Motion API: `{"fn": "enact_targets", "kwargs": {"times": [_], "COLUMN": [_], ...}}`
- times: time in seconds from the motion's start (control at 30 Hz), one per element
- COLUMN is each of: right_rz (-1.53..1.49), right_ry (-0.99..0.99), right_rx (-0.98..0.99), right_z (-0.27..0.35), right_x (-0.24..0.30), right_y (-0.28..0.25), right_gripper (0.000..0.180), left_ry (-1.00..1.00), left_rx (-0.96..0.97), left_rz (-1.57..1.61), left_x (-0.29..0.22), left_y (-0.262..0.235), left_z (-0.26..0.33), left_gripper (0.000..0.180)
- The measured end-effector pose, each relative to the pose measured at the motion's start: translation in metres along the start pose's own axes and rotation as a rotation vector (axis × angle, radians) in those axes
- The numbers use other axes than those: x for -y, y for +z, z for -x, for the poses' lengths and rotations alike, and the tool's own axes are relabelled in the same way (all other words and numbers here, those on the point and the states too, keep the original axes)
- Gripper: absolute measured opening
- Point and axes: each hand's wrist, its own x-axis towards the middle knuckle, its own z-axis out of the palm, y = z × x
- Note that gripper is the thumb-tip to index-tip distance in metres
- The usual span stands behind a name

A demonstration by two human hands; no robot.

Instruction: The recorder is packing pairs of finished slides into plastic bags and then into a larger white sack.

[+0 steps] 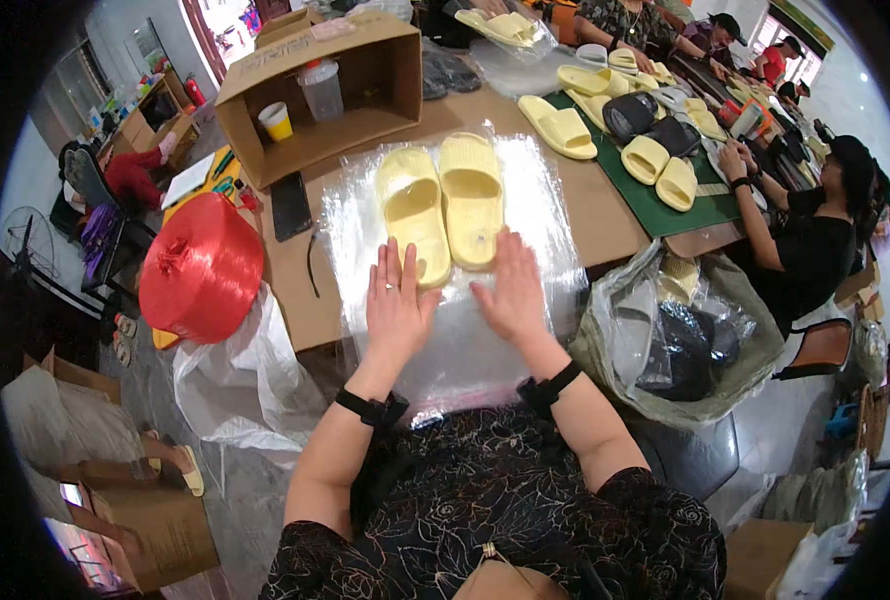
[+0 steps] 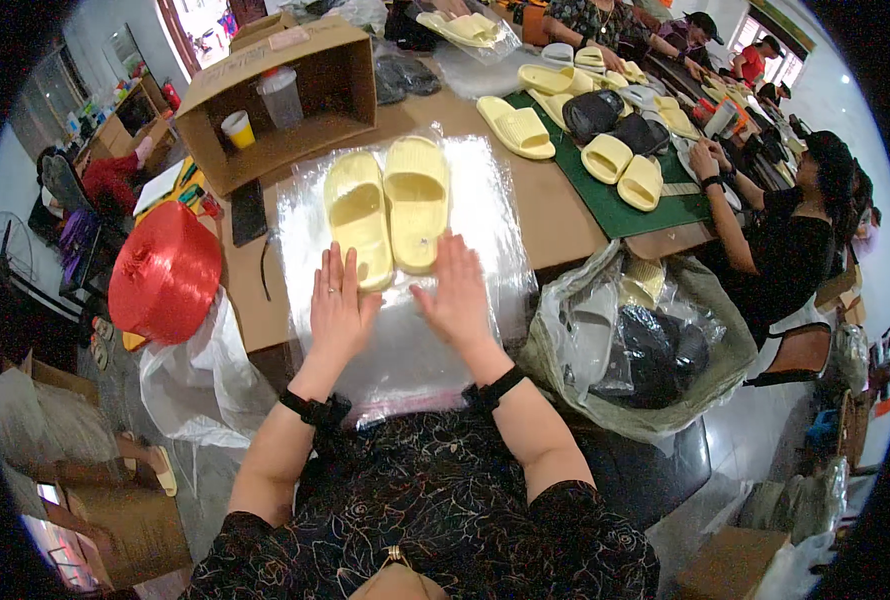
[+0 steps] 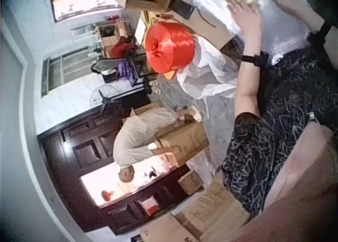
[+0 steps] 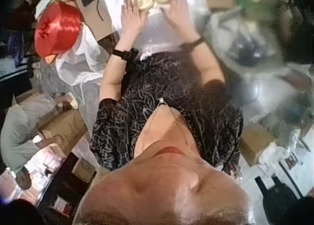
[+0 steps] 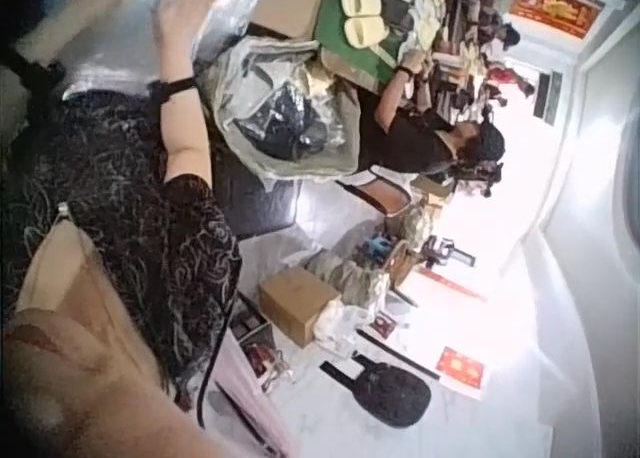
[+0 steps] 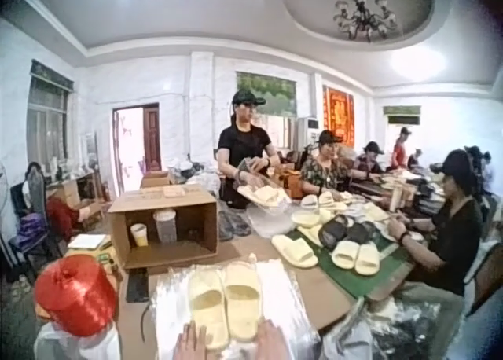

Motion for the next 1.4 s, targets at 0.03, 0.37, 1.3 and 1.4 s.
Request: {"fn": "enact_targets", "kwargs": {"times": [0.03, 0.37, 1.3, 1.4], "right_rz": [0.032, 0.104, 0.085, -0.178], "right_ry": [0.057, 0.225, 0.06, -0.158], "right_rx": [-0.028, -0.197, -0.13, -0.1], "right_z": [0.002, -0.002, -0.016, -0.029], "right_x": [-0.011, -0.047, -0.014, 0.038], "right_y": [-0.002, -0.053, -0.061, -0.045], "right_gripper": [0.08, 0.075, 0.06, 0.065], "left_ry": [0.011, 0.003, -0.021, -0.016], "left_rx": [0.008, 0.029, 0.013, 0.016], "left_rz": [-0.024, 0.003, 0.036, 0.031], "left_x": [0.002, 0.004, 0.003, 0.003], "left_y": [0.0, 0.002, -0.001, -0.003], "left_z": [-0.001, 0.0, 0.001, 0.005], "left_gripper": [0.073, 0.074, 0.077, 0.077]}}
